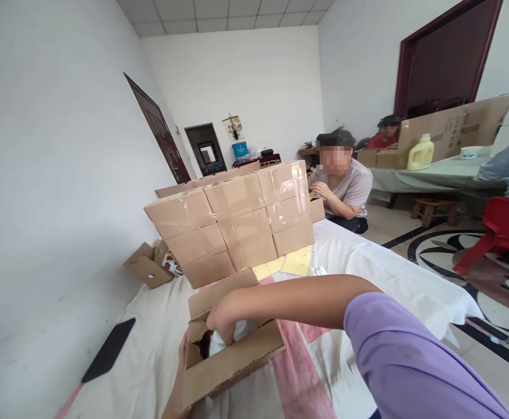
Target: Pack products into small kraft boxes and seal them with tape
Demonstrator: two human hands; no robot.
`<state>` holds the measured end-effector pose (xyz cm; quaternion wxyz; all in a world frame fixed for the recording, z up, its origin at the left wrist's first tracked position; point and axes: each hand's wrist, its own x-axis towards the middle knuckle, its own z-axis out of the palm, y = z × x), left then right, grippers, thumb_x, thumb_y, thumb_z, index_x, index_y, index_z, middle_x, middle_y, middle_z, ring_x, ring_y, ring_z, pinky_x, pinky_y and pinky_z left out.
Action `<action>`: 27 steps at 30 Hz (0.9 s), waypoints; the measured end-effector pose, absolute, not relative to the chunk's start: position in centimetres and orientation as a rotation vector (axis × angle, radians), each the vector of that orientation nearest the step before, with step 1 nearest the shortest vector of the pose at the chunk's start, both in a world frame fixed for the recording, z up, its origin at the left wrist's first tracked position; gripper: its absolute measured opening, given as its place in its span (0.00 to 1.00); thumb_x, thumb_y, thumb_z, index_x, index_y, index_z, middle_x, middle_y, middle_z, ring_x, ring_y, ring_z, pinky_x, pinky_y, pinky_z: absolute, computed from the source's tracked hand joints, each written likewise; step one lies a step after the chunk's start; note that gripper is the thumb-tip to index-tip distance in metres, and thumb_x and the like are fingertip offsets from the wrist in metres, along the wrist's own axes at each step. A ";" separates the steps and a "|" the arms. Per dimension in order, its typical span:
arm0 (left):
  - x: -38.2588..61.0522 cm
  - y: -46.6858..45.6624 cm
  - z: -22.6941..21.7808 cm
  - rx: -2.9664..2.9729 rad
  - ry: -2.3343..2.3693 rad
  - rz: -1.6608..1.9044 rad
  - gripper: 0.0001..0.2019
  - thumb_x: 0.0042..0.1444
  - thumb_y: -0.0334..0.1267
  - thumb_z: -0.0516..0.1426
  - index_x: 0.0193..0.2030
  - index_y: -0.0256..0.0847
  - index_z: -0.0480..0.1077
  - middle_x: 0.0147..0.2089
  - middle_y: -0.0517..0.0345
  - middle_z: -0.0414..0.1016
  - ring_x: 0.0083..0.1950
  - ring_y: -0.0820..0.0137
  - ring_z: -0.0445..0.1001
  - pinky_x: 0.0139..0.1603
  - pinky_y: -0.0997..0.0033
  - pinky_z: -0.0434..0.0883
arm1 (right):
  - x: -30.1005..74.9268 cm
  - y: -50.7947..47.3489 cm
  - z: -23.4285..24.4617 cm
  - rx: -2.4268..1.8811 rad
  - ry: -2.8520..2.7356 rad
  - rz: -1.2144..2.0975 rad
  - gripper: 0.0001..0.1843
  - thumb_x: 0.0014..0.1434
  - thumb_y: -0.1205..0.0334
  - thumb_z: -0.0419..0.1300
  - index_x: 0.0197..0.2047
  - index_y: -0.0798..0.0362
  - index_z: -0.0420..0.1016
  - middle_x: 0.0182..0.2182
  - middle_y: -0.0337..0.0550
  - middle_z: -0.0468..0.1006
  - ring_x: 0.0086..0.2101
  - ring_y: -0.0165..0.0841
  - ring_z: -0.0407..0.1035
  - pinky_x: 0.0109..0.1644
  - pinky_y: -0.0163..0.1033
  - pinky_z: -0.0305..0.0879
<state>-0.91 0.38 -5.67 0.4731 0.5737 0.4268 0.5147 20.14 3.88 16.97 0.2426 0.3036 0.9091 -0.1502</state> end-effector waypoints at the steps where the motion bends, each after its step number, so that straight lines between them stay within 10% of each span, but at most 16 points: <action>1: -0.5 -0.1 -5.2 1.434 1.031 1.305 0.52 0.38 0.54 0.73 0.70 0.65 0.55 0.76 0.58 0.55 0.78 0.43 0.47 0.78 0.43 0.49 | 20.1 4.0 16.5 0.835 2.484 -0.398 0.17 0.44 0.60 0.69 0.17 0.49 0.62 0.17 0.33 0.70 0.28 0.39 0.72 0.26 0.40 0.67; 7: 0.7 -1.3 -4.0 1.562 0.967 1.329 0.53 0.42 0.55 0.71 0.73 0.65 0.49 0.78 0.56 0.50 0.78 0.44 0.47 0.78 0.40 0.48 | 19.5 3.7 14.2 0.809 2.540 -0.116 0.04 0.47 0.65 0.66 0.26 0.50 0.74 0.34 0.43 0.82 0.35 0.46 0.77 0.31 0.47 0.71; 13: 1.3 -1.7 -3.4 1.512 0.825 1.326 0.65 0.34 0.63 0.72 0.76 0.60 0.42 0.80 0.49 0.42 0.78 0.41 0.44 0.78 0.41 0.47 | 17.7 2.5 13.0 1.039 2.575 0.049 0.13 0.47 0.71 0.66 0.37 0.48 0.81 0.51 0.47 0.82 0.47 0.53 0.77 0.40 0.54 0.75; 21: 1.4 -3.1 -0.5 1.532 0.808 1.240 0.64 0.40 0.49 0.75 0.77 0.56 0.39 0.79 0.48 0.46 0.79 0.44 0.42 0.77 0.45 0.51 | 18.6 4.1 15.0 0.895 2.341 -0.297 0.13 0.46 0.65 0.65 0.15 0.51 0.69 0.15 0.36 0.73 0.21 0.38 0.72 0.32 0.44 0.72; 27: 1.3 -3.2 -0.5 1.563 0.789 1.232 0.64 0.41 0.43 0.75 0.77 0.54 0.38 0.80 0.46 0.39 0.79 0.44 0.41 0.78 0.44 0.46 | 18.7 4.8 14.9 0.862 2.268 -0.324 0.09 0.53 0.60 0.64 0.26 0.57 0.79 0.18 0.40 0.75 0.22 0.37 0.72 0.32 0.42 0.70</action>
